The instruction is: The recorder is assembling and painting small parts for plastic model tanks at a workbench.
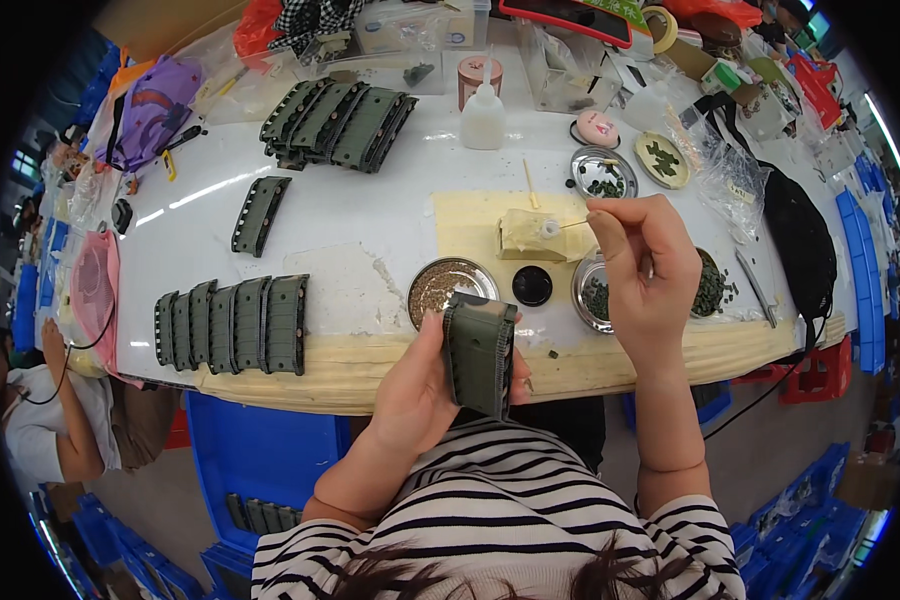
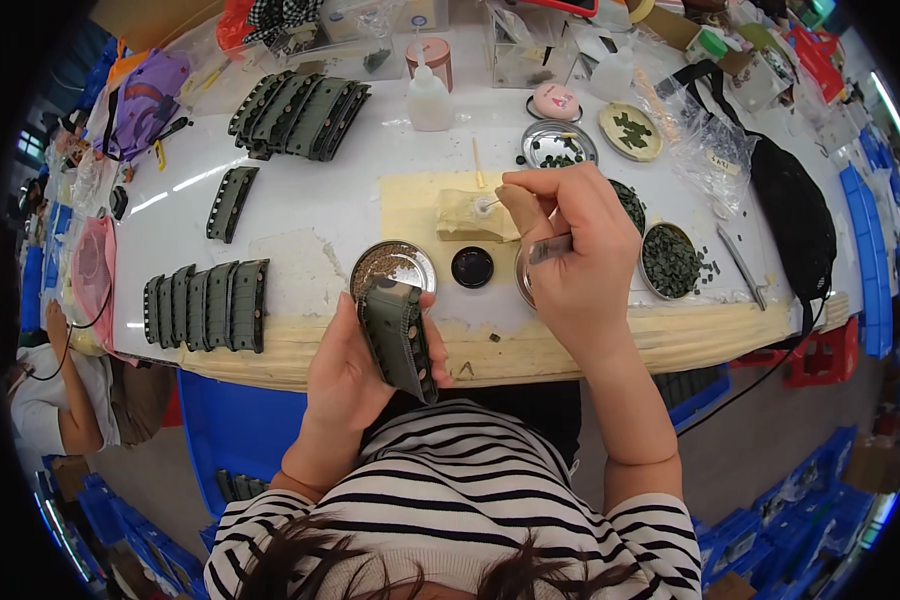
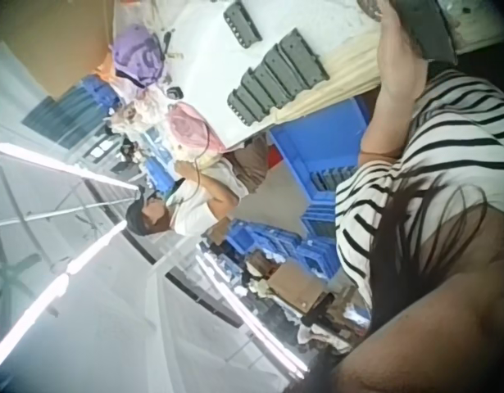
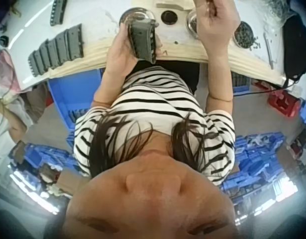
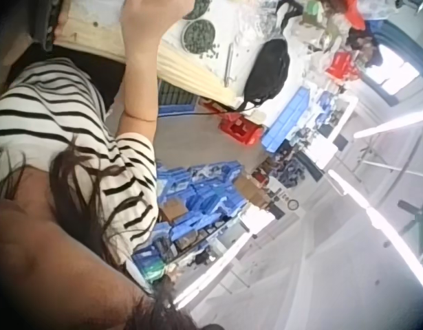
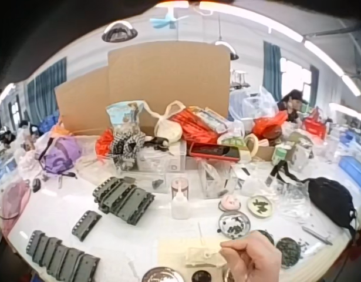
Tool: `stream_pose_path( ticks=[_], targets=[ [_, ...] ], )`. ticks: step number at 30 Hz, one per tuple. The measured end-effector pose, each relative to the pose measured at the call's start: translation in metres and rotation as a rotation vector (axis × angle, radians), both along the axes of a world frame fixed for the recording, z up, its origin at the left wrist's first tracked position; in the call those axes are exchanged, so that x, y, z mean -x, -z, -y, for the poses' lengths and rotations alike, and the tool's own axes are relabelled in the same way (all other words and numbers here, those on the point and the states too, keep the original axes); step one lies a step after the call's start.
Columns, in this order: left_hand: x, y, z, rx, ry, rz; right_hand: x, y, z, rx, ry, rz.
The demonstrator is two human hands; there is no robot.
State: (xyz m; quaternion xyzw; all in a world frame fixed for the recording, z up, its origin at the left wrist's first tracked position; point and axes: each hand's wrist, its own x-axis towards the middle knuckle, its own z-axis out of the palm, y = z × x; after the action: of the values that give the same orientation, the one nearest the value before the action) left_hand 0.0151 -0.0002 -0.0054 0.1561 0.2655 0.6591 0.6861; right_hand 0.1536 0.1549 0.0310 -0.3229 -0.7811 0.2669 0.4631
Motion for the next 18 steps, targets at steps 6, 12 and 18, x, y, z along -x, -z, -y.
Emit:
stream_pose_path(
  ticks=[6,12,18],
  targets=[
    [0.003,-0.015,0.006,0.013,-0.185,-0.818,0.006,0.016,-0.012,-0.144,-0.060,0.141],
    [0.007,-0.015,0.003,-0.111,-0.327,-1.375,-0.002,-0.010,0.009,-0.156,0.033,0.006],
    [0.006,-0.019,0.001,-0.191,-0.316,-1.662,-0.004,-0.013,0.030,0.193,-0.404,-0.187]
  ],
)
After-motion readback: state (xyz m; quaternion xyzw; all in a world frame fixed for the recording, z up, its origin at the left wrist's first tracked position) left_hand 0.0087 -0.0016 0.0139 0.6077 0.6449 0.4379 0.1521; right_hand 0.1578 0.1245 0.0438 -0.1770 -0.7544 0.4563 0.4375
